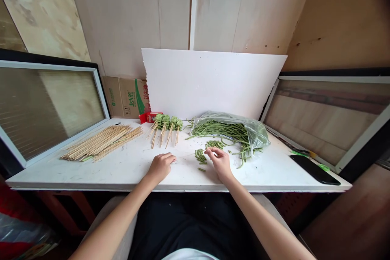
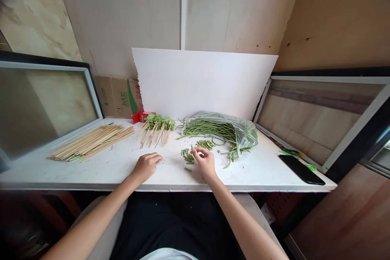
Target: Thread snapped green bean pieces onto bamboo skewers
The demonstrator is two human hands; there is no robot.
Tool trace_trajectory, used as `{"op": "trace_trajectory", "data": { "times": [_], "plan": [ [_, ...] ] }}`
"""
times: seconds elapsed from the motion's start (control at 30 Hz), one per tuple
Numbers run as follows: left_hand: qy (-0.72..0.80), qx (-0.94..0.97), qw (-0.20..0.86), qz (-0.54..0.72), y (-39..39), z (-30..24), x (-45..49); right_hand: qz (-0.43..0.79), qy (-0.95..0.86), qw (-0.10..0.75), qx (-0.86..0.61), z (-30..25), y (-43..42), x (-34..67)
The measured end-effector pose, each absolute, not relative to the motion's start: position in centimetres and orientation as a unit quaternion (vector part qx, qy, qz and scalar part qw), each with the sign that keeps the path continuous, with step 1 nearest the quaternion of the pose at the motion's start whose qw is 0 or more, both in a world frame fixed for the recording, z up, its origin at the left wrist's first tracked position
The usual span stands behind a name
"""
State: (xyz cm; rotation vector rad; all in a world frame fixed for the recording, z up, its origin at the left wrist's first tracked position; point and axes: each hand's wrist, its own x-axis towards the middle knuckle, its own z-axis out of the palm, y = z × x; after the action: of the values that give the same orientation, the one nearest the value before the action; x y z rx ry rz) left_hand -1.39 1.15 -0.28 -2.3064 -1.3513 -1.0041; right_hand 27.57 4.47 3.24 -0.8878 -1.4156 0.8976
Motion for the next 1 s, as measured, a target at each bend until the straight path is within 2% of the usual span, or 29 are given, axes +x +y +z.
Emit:
{"op": "trace_trajectory", "data": {
  "times": [0.47, 1.0],
  "plan": [
    [-0.456, -0.795, 0.129, -0.378, 0.67, 0.45, -0.78, 0.389, -0.557, 0.615, -0.399, 2.58, 5.05, 27.35],
    [-0.448, -0.796, 0.094, -0.396, 0.52, 0.59, -1.15, 0.419, -0.595, 0.582, -0.362, 2.99, 4.56, 27.13]
  ]
}}
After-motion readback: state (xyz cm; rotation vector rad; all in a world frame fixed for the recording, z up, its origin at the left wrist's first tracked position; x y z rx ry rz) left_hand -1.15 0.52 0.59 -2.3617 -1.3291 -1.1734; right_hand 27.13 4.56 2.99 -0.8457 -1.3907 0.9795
